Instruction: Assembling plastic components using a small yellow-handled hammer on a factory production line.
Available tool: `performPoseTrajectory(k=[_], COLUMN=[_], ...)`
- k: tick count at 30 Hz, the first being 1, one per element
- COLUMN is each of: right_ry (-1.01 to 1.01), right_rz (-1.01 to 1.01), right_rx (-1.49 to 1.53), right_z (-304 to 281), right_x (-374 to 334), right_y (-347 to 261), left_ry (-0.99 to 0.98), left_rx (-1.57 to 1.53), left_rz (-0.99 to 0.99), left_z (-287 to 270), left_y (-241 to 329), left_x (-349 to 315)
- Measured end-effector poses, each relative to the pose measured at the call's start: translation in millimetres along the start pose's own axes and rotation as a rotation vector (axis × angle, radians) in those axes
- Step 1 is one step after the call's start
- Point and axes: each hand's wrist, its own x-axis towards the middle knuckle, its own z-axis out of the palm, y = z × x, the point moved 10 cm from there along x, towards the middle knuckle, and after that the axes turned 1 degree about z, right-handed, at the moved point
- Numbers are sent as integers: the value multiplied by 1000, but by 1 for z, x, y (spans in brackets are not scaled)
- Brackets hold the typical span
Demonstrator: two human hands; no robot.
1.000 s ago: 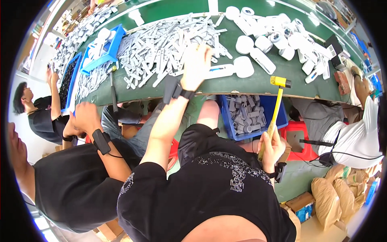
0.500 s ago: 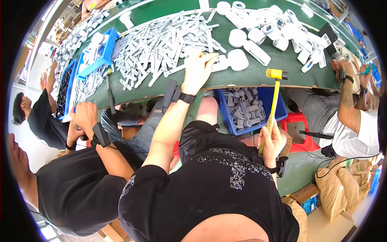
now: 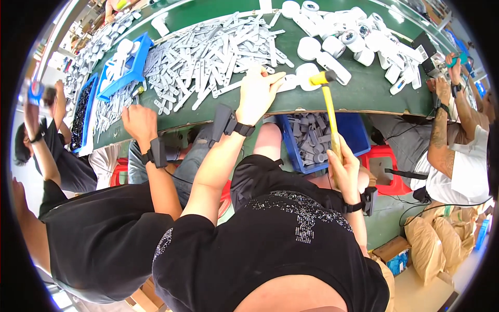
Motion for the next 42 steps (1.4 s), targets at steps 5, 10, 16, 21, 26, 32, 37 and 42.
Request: performPoseTrajectory(k=[5, 10, 16, 21, 26, 32, 37, 42], right_ry=[54, -57, -82, -30, -145, -3, -144, -69], right_rz=[-224, -395, -470, -458, -354, -622, -442, -501], right_rx=[-372, -512, -692, -578, -764, -585, -647, -703], right_z=[3, 11, 8, 2, 7, 15, 23, 20], right_x=[30, 38, 43, 41, 48, 27, 31, 26], right_y=[-32, -63, -75, -97, -77, -110, -78, -79], left_ry=[-38, -15, -164, -117, -99, -10, -123, -64], left_rx=[-66, -257, -582, -540, -522, -444, -285, -337], left_rz=[-38, -102, -304, -339, -276, -294, -298, -271], left_z=[6, 16, 29, 26, 24, 22, 24, 26], left_y=[-3, -22, -29, -31, -27, -29, -30, -32], left_x=[0, -2, 1, -1, -1, -19, -20, -23])
